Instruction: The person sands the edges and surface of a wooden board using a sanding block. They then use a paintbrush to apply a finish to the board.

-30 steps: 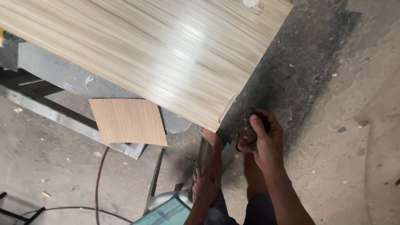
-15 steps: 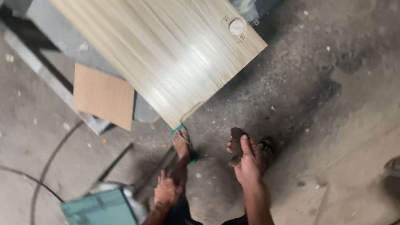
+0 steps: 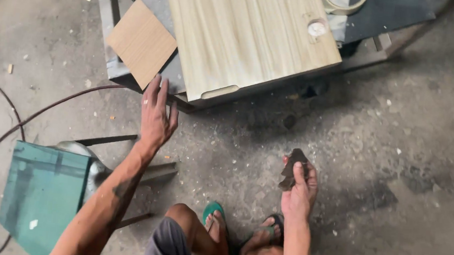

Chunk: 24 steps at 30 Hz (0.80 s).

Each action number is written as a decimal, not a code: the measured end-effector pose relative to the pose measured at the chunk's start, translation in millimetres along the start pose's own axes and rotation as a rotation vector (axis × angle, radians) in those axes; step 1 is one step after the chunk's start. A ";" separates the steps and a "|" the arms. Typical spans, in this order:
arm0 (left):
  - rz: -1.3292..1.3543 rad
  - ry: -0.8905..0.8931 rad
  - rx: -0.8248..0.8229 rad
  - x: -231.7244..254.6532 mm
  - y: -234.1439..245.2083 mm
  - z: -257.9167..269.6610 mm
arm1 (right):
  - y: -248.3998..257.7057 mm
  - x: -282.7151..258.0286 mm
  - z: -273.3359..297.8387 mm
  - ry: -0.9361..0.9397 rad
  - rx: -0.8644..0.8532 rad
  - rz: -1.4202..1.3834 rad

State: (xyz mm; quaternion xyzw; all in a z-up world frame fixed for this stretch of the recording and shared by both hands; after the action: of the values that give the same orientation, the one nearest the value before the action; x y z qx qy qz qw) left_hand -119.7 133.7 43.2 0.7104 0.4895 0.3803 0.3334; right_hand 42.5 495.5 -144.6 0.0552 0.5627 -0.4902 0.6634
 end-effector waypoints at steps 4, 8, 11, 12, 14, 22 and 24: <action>-0.064 -0.046 0.089 -6.7 -25.0 -15.9 | -30.2 2.9 -39.3 0.057 -0.151 -0.196; -0.063 -0.148 0.143 -15.3 -44.5 -6.3 | -60.5 1.9 -69.0 0.162 -0.276 -0.113; -0.011 -0.188 0.232 -24.5 -49.8 2.3 | -77.0 -9.4 -90.9 0.367 -0.251 0.001; 0.008 -0.202 0.262 -27.5 -52.0 6.8 | -81.7 -15.8 -95.6 0.447 -0.236 0.050; 0.011 -0.211 0.334 -30.5 -58.7 8.3 | -87.4 -18.6 -112.0 0.578 -0.231 0.057; -0.013 -0.177 0.581 -32.0 -71.4 26.3 | -108.5 -45.4 -133.4 1.013 -0.278 0.143; 0.011 -0.171 0.590 -26.0 -62.7 20.5 | -118.0 -66.3 -130.0 1.203 -0.238 0.099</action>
State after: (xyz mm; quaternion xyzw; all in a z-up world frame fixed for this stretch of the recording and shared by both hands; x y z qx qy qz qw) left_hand -135.6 125.7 -25.4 0.8086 0.5451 0.1623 0.1508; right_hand -124.0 555.1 -82.0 0.2740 0.8859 -0.2756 0.2532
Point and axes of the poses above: each hand's wrist, its own z-axis away from the middle knuckle, its own y-axis out of the back of the hand, x = y × z, the point moved 8 cm from there along -z, towards the middle knuckle, and after that the axes turned 11 degrees about y, right-handed, at the moved point
